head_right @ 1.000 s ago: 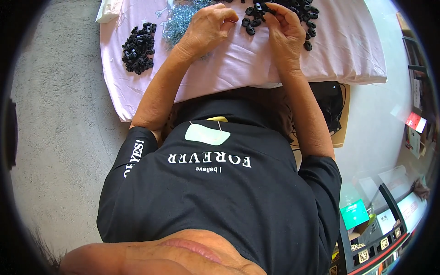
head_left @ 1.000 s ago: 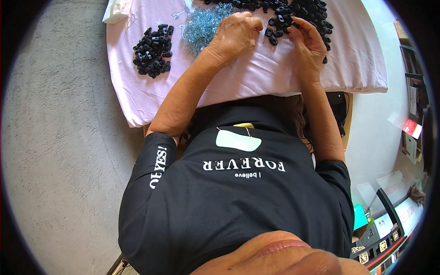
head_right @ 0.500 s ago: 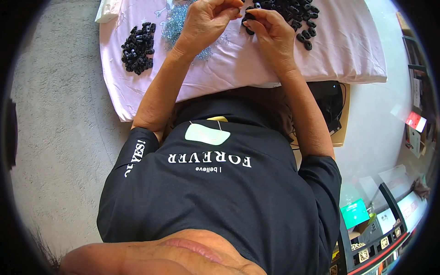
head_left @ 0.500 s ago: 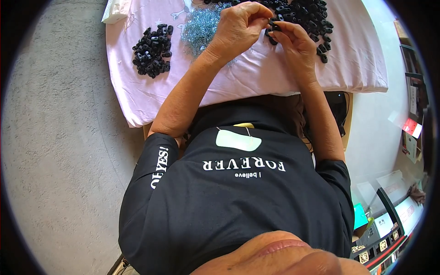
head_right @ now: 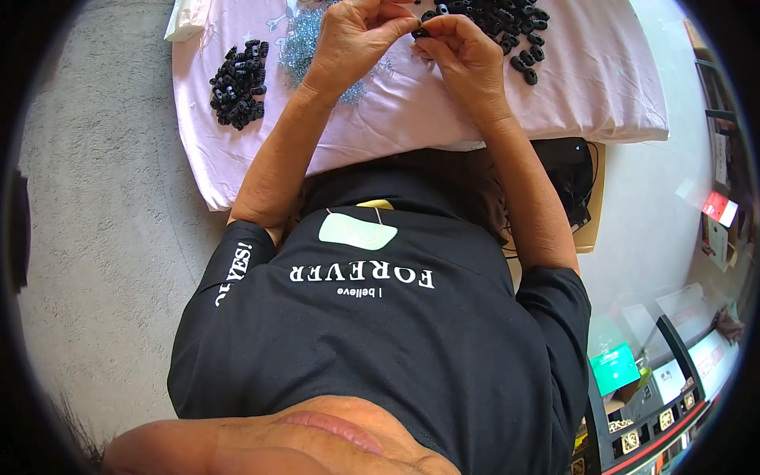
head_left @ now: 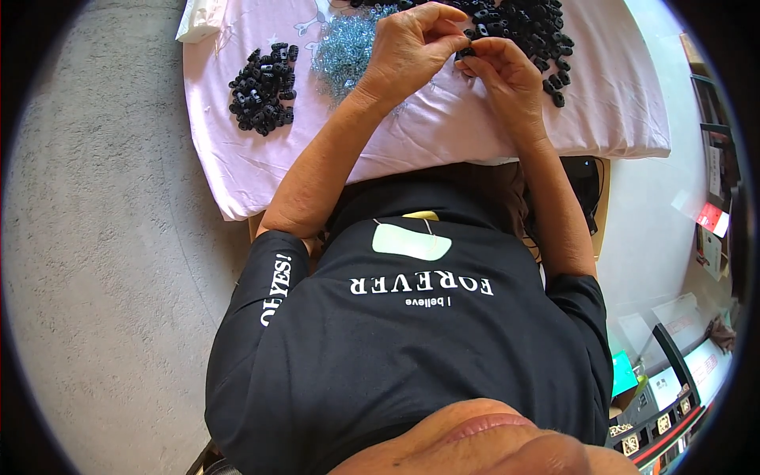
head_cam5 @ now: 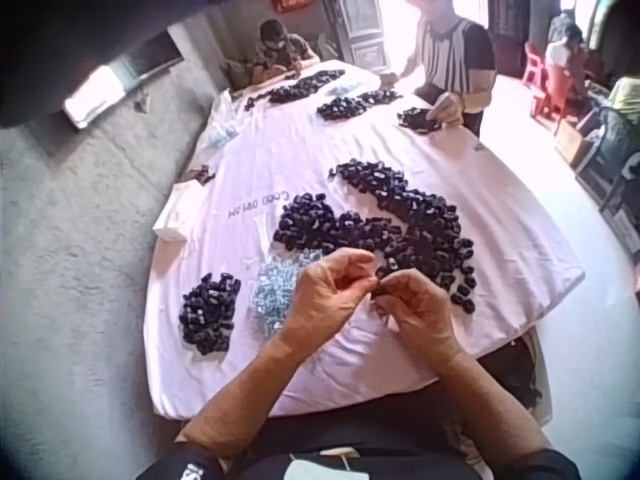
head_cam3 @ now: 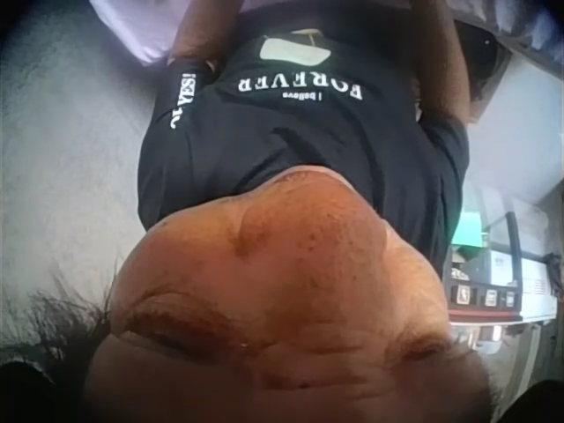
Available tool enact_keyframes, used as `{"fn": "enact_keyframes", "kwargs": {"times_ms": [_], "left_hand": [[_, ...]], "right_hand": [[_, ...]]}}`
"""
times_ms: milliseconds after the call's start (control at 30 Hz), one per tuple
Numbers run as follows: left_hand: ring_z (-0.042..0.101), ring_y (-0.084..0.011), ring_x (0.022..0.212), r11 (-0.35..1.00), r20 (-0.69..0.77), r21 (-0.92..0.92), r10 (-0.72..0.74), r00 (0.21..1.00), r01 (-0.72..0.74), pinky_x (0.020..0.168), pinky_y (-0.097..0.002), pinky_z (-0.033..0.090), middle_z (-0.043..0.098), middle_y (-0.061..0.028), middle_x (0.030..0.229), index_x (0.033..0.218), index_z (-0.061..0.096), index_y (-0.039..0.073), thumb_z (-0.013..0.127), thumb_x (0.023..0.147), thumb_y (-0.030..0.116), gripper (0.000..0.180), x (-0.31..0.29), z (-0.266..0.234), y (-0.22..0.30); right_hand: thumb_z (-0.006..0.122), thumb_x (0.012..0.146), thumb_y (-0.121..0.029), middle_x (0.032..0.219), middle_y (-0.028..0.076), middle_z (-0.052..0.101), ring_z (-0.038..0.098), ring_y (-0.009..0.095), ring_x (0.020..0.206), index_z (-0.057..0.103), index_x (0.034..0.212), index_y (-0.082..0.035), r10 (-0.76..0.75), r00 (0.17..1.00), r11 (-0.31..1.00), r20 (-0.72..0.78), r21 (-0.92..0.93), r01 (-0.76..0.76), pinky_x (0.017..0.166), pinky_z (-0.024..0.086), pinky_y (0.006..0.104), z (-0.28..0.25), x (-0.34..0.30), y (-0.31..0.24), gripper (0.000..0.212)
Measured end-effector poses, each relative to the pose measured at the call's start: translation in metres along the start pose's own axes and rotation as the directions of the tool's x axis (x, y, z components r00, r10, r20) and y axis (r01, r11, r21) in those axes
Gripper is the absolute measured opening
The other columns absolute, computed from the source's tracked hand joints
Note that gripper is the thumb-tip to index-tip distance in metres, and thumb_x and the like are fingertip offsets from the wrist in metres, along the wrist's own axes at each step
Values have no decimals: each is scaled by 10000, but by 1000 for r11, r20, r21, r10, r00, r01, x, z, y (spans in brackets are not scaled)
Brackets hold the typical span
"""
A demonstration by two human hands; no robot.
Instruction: Sorting small black plastic components on a table.
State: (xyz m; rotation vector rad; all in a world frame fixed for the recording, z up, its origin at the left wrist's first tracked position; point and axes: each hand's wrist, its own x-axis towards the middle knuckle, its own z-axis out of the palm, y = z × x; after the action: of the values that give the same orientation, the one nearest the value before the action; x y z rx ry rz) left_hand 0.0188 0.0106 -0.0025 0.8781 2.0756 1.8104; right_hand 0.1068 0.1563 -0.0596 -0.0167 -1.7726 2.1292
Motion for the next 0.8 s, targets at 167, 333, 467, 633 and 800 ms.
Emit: {"fn": "enact_keyframes", "kwargs": {"times_ms": [167, 333, 467, 633, 800], "left_hand": [[729, -271, 753, 968, -151, 180, 203, 967, -175, 678, -333, 573, 731, -143, 858, 1066, 742, 44, 704, 871, 61, 198, -8, 13, 9], [730, -284, 716, 756, -133, 486, 560, 817, -439, 651, -344, 577, 726, -172, 845, 1077, 725, 30, 671, 903, 66, 185, -5, 24, 3], [727, -278, 830, 842, -144, 427, 425, 894, -331, 748, -324, 564, 725, -174, 930, 1082, 682, -31, 630, 965, 67, 162, 4, 21, 11], [650, -354, 887, 762, -58, 590, 371, 927, -269, 802, -436, 521, 670, -169, 906, 952, 716, 20, 636, 904, 80, 111, 28, 1, -15], [593, -341, 927, 541, 53, 816, 277, 959, -202, 818, -460, 492, 623, -139, 897, 867, 703, 59, 640, 884, 159, 119, 36, 9, -9]], "right_hand": [[633, 951, 50, 1001, 81, 710, 715, 145, 911, 615, 1133, 35, 13, 1000, 999, 4, 48, -13, 845, 585, 263, -4, 2, 1, 184], [642, 949, 39, 1009, 97, 713, 720, 169, 927, 616, 1129, 36, 4, 1000, 997, -15, 83, -3, 849, 593, 280, -7, 4, -4, 182], [643, 954, 28, 1026, 106, 709, 721, 176, 933, 616, 1117, 35, 50, 999, 994, -7, 100, -49, 854, 597, 285, -10, 4, -4, 166], [614, 986, -6, 1069, 65, 673, 694, 150, 973, 600, 1259, 7, 45, 999, 990, -2, 132, -44, 885, 566, 262, -14, 5, -4, 274], [584, 1010, -26, 1046, 37, 649, 683, 136, 983, 590, 1351, -13, 34, 999, 994, -29, 106, -31, 884, 545, 247, -14, 6, 0, 341]]}}
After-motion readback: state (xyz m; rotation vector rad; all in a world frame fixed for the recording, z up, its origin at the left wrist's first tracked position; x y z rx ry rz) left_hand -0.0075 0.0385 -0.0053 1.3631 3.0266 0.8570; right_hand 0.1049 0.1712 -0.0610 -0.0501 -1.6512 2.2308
